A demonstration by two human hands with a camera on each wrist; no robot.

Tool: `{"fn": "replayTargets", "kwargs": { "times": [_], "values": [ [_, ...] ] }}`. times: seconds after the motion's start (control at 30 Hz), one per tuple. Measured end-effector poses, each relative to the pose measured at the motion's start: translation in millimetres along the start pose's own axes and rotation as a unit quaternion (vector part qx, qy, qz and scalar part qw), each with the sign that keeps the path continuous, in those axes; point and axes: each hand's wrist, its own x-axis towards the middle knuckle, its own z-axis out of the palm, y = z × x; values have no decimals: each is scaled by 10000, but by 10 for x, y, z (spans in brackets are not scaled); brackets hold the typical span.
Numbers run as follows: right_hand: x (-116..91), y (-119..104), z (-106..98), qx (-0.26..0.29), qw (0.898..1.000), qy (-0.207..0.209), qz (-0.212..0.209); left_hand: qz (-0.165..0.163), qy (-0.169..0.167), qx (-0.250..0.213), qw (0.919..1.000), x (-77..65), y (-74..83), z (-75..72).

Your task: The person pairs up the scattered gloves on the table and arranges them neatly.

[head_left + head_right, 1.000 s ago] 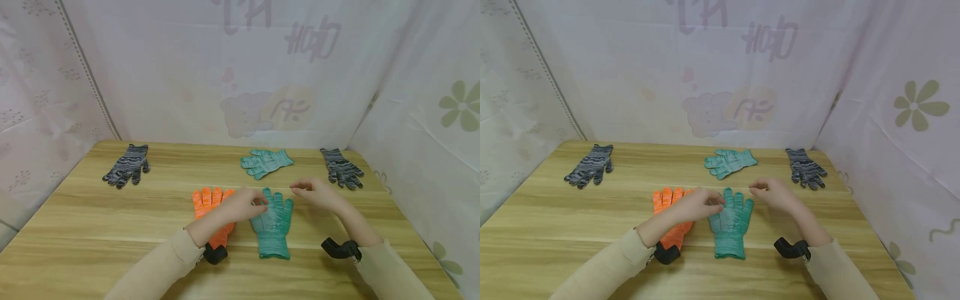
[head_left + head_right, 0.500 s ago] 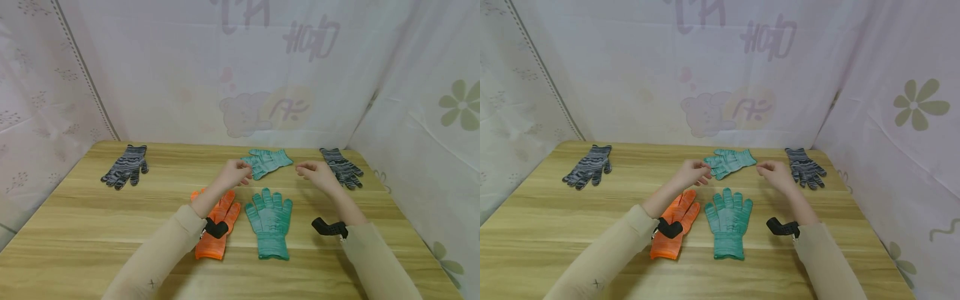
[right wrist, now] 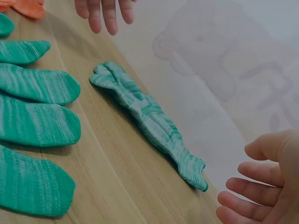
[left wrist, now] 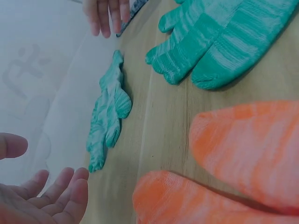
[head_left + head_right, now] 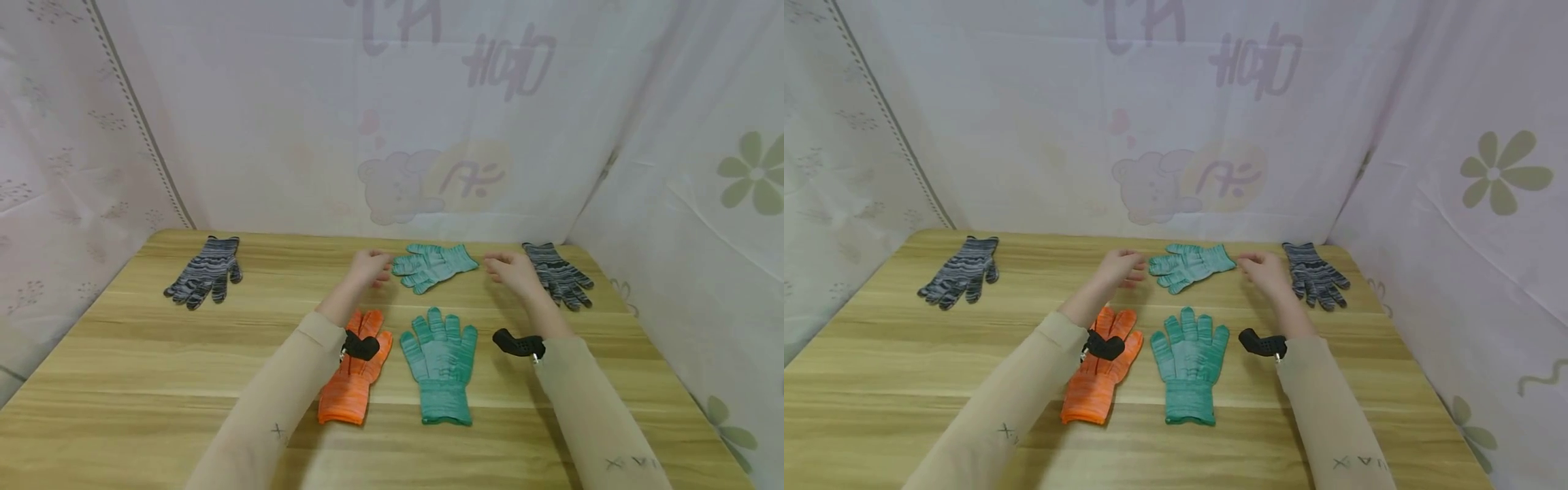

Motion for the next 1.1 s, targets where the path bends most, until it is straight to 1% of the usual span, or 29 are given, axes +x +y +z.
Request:
{"fn": "replayTargets", "kwargs": {
  "times": [0.17, 0.3, 0.4, 0.5, 0.6, 0.73, 0.87, 1.0, 1.1],
  "values": [
    [114, 35, 4, 330, 9994, -18, 130, -192, 104, -550, 9982, 96, -36, -6],
    [192, 34, 23, 598, 9980, 30, 210, -227, 287, -922, 9951, 184, -65, 5],
    [242, 35, 40, 619, 9977, 71, 266, -289, 466, -920, 9942, 225, -84, 12],
    [288, 45, 53, 522, 9981, 2, 333, -437, 547, -931, 9932, 243, -95, 16],
    [327, 63, 55, 447, 9981, -130, 401, -580, 503, -1051, 9915, 253, -97, 13],
    [358, 80, 45, 487, 9976, -241, 434, -717, 432, -1251, 9886, 276, -95, 3],
    [372, 75, 40, 499, 9974, -305, 431, -842, 458, -1409, 9854, 307, -93, 1],
    [384, 56, 45, 459, 9975, -326, 436, -901, 423, -1551, 9829, 322, -88, 12],
    [395, 43, 50, 520, 9968, -327, 502, -899, 306, -1644, 9818, 312, -75, 27]
  ]
}}
